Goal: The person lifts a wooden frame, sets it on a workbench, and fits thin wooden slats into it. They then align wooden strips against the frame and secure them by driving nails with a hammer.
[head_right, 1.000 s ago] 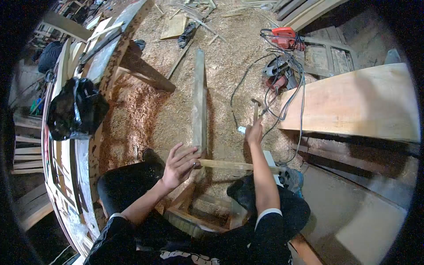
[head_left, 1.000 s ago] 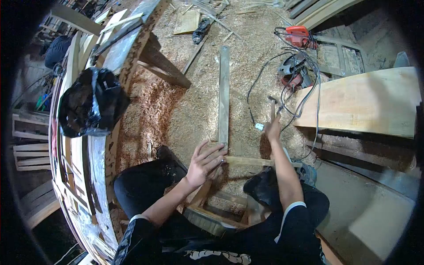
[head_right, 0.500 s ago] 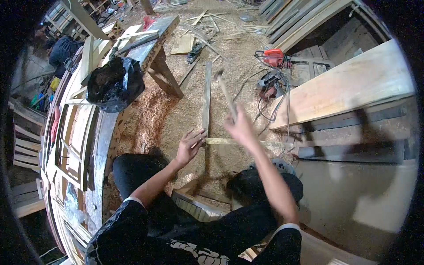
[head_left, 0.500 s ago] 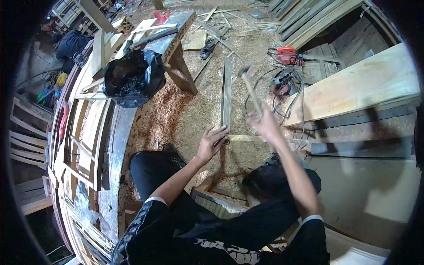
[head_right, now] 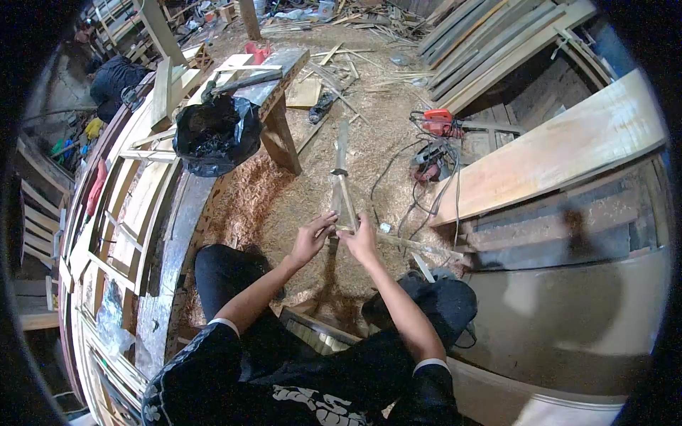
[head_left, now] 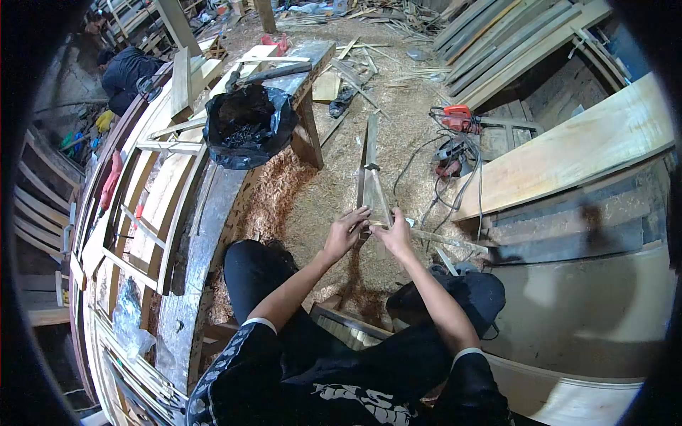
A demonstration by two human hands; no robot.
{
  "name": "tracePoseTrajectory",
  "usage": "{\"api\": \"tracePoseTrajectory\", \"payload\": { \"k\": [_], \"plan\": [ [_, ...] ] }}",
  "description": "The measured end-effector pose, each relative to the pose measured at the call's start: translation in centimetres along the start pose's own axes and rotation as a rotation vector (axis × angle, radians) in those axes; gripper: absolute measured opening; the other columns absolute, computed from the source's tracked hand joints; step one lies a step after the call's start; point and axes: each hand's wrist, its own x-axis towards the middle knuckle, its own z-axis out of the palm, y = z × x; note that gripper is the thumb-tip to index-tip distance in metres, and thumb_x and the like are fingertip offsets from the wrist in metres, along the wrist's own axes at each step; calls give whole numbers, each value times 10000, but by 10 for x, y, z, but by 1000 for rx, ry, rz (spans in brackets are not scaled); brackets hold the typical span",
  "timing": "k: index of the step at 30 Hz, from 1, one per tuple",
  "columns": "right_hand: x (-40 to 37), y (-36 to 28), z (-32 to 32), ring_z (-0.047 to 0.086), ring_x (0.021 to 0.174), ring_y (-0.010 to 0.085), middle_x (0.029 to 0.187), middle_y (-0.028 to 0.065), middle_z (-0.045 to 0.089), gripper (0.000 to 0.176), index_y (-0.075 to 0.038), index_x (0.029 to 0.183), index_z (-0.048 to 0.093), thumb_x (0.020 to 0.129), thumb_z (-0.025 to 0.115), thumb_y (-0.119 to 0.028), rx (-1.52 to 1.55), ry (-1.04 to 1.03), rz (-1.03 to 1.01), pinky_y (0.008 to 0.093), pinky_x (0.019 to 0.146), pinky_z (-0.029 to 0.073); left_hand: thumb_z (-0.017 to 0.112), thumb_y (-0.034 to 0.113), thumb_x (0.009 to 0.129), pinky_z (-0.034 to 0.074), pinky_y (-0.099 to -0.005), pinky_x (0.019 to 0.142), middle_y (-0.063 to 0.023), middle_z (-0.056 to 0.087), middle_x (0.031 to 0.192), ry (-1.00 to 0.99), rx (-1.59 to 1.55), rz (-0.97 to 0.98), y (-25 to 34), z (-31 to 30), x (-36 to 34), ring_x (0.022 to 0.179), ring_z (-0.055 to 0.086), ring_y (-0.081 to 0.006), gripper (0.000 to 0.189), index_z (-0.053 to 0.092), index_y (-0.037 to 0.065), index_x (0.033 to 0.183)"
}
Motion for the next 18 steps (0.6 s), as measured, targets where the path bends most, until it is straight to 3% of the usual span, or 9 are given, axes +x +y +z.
{"api": "tracePoseTrajectory", "payload": {
  "k": [8, 11, 13, 17, 18],
  "plan": [
    [10, 5, -1, 668, 978, 310, 1063, 215, 673, 708, 42, 1205, 496, 673, 900, -194, -50, -7, 7, 399, 872, 525, 613, 100, 927, 511, -425, 945, -158, 602, 1317, -10, -89, -106, 16, -2, 8, 1161, 600, -372, 329, 633, 75, 1255],
    [9, 5, -1, 650, 959, 375, 1028, 226, 652, 653, 30, 1207, 478, 722, 852, -197, -121, 54, -97, 446, 837, 514, 601, 21, 920, 525, -401, 928, -177, 610, 1299, -81, -57, -165, 21, -8, 11, 1176, 600, -359, 328, 626, 27, 1248],
    [6, -24, -18, 664, 989, 358, 1080, 221, 666, 681, 12, 1195, 495, 667, 886, -169, -61, -86, 48, 440, 870, 520, 600, 32, 927, 529, -398, 918, -175, 612, 1294, -112, 4, -163, 22, -13, 13, 1159, 610, -352, 315, 632, 31, 1240],
    [11, -16, -10, 665, 979, 369, 1084, 224, 665, 699, -4, 1213, 484, 664, 885, -168, 23, -121, 37, 457, 868, 520, 621, 106, 928, 536, -426, 902, -171, 597, 1294, -148, 82, -166, 27, -19, 16, 1139, 587, -377, 328, 635, 73, 1254],
    [11, -17, -9, 677, 885, 336, 1002, 216, 674, 672, 9, 1227, 470, 693, 849, -143, -13, -112, 5, 436, 769, 544, 621, 106, 928, 536, -426, 902, -171, 597, 1294, -147, 81, -162, 27, -19, 14, 1139, 587, -377, 328, 635, 73, 1254]
  ]
}}
